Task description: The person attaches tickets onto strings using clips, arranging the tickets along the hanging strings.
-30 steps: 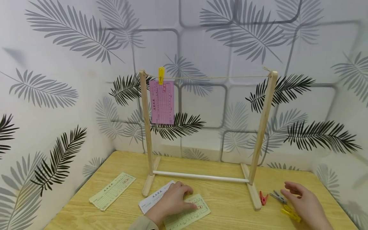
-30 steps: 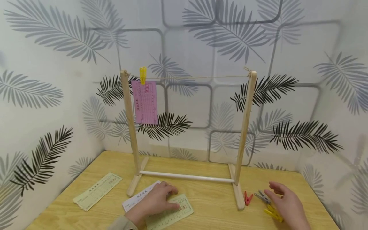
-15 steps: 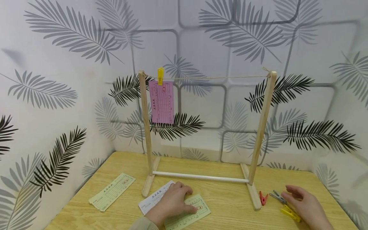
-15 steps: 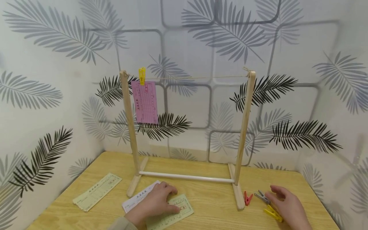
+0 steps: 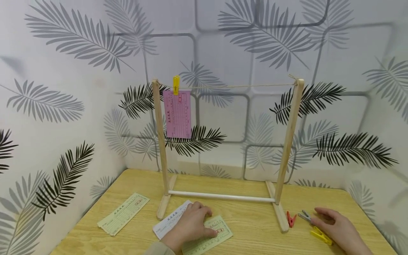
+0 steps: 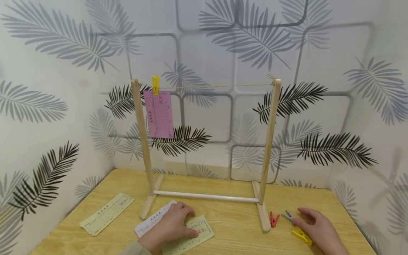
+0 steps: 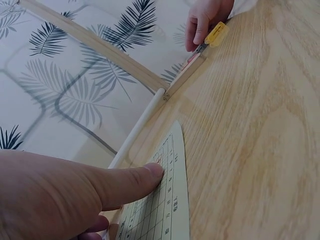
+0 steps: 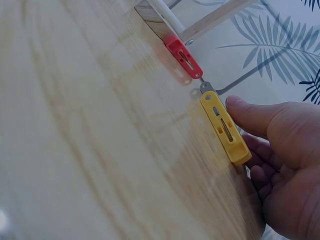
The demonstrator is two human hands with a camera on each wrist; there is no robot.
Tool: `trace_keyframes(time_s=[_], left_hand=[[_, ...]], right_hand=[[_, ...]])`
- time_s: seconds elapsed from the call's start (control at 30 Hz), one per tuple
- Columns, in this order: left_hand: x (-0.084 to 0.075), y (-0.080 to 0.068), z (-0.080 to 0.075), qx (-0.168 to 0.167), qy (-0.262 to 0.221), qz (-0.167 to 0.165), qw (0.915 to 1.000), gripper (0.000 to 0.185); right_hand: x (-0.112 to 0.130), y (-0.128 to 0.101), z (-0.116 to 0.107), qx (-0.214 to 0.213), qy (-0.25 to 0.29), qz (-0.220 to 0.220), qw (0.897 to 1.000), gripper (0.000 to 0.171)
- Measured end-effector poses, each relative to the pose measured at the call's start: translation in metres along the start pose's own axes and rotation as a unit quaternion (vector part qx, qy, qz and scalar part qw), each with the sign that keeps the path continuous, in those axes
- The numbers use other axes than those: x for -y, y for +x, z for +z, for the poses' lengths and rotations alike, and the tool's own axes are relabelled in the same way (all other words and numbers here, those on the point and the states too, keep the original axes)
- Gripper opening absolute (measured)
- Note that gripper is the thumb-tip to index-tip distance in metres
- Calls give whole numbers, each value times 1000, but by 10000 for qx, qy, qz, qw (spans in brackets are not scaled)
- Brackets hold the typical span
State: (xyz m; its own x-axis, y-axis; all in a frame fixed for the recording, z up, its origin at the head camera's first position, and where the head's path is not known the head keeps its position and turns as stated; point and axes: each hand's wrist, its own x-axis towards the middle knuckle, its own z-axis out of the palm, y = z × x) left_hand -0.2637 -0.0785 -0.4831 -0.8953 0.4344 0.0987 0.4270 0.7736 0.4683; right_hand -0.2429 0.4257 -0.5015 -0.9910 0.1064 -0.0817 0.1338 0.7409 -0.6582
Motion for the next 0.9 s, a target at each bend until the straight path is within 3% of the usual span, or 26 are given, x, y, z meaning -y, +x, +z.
trace_keyframes(time_s=[0.47,0.9], left_hand=[[-3,-1,-1,61,79,23,9999,49],[-3,-3,-6,105,336,11,9994,57]], right_hand=[[-1,-1,-1,305,96,-161,9994,79],[-2,-2,1,238,79,-332,9991,70]])
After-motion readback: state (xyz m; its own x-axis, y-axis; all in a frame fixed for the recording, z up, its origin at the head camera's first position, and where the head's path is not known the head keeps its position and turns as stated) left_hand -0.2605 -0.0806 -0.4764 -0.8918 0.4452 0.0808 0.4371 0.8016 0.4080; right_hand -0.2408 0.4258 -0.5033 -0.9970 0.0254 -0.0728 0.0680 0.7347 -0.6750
